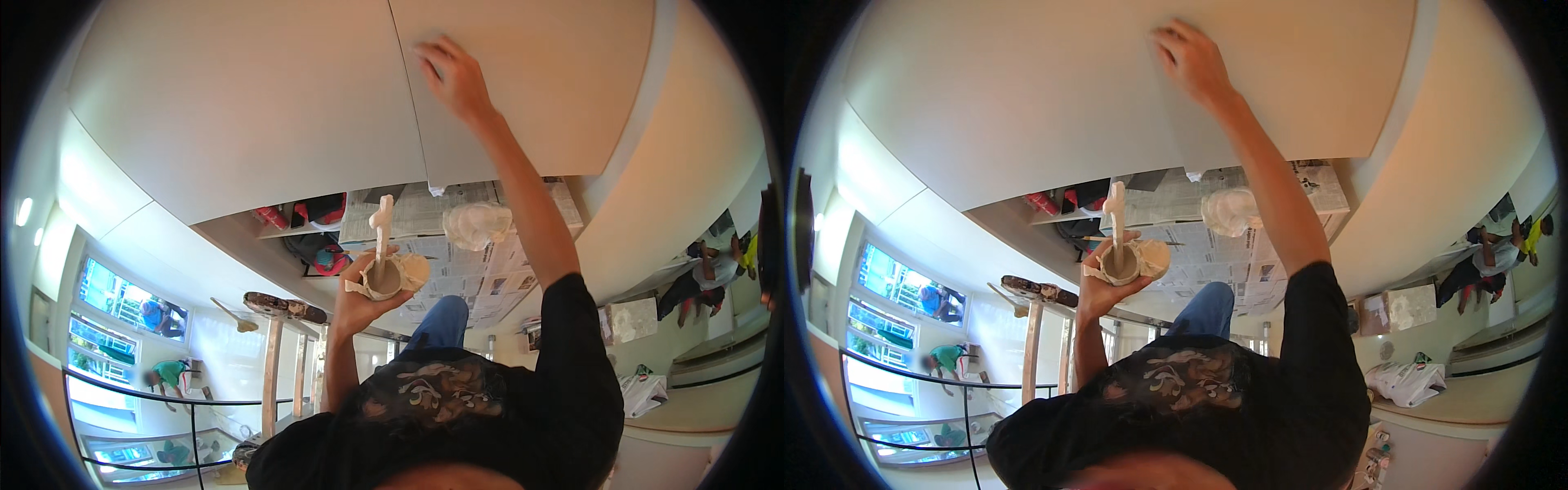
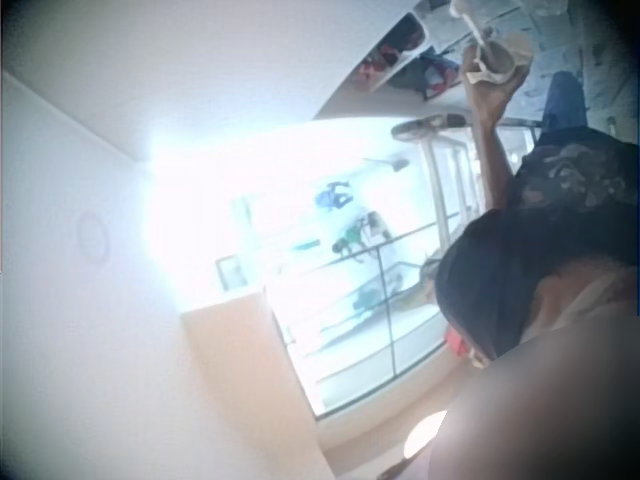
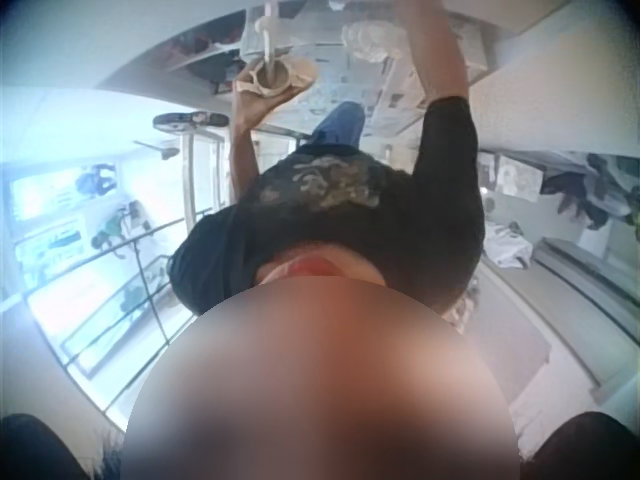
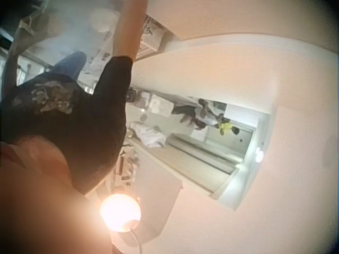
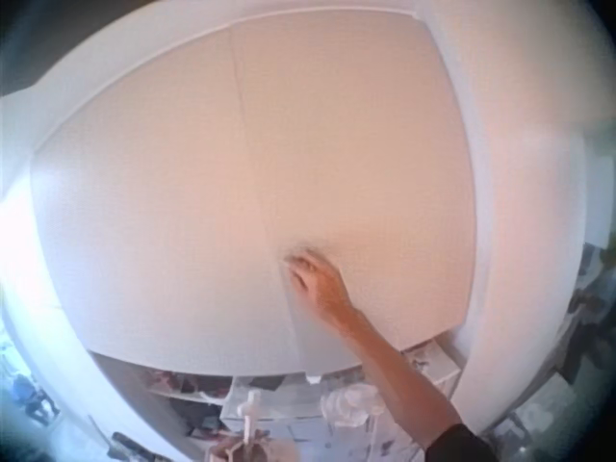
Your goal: The person climbs a stepladder and uses a small brush to apply white paint along the seam of an overhead cabinet. They repeatedly dip the brush into a small container and wipe excess paint on a cloth before continuing the cut-in line.
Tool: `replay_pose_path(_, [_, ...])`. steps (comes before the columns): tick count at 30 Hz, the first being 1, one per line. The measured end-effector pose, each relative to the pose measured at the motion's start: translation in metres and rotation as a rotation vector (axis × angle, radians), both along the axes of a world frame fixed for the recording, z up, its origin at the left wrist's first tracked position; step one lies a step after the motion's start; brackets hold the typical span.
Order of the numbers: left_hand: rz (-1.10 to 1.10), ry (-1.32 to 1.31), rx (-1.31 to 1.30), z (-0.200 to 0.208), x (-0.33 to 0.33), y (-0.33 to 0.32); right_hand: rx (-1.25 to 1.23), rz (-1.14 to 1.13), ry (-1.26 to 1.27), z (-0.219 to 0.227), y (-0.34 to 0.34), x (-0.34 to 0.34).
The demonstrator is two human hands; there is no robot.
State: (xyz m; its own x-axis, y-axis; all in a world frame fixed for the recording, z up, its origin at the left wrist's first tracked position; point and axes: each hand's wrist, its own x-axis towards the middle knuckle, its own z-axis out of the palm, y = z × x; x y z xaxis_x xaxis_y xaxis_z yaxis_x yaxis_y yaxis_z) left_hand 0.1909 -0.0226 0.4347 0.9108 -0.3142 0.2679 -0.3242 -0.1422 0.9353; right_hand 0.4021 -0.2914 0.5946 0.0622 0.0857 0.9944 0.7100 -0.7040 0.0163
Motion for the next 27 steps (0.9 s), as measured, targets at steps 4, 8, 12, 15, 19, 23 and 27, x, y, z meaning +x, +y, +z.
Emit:
replay_pose_path(4, [0.0,-0.064,0.002,-0.008,-0.001,0.007,0.052,0.049,0.04,0.032,0.006,0.031])
replay_pose_path(8, [0.014,-0.05,0.002,-0.021,0.006,0.015,-0.117,-0.127,-0.123,0.038,0.006,0.031])
replay_pose_path(12, [0.023,0.001,-0.055,-0.035,0.016,0.016,-0.224,-0.166,-0.239,0.04,0.002,0.04])
replay_pose_path(15, [0.03,0.001,-0.069,-0.041,0.023,0.016,-0.289,-0.166,-0.268,0.04,-0.001,0.046])
replay_pose_path(19, [0.046,0.002,-0.037,-0.044,0.025,0.018,-0.367,-0.15,-0.277,0.041,-0.006,0.043])
replay_pose_path(23, [0.061,-0.01,-0.026,-0.044,0.027,0.019,-0.342,-0.137,-0.25,0.042,-0.006,0.046])
replay_pose_path(27, [0.053,-0.009,-0.033,-0.044,0.027,0.019,-0.312,-0.086,-0.36,0.043,-0.004,0.059])
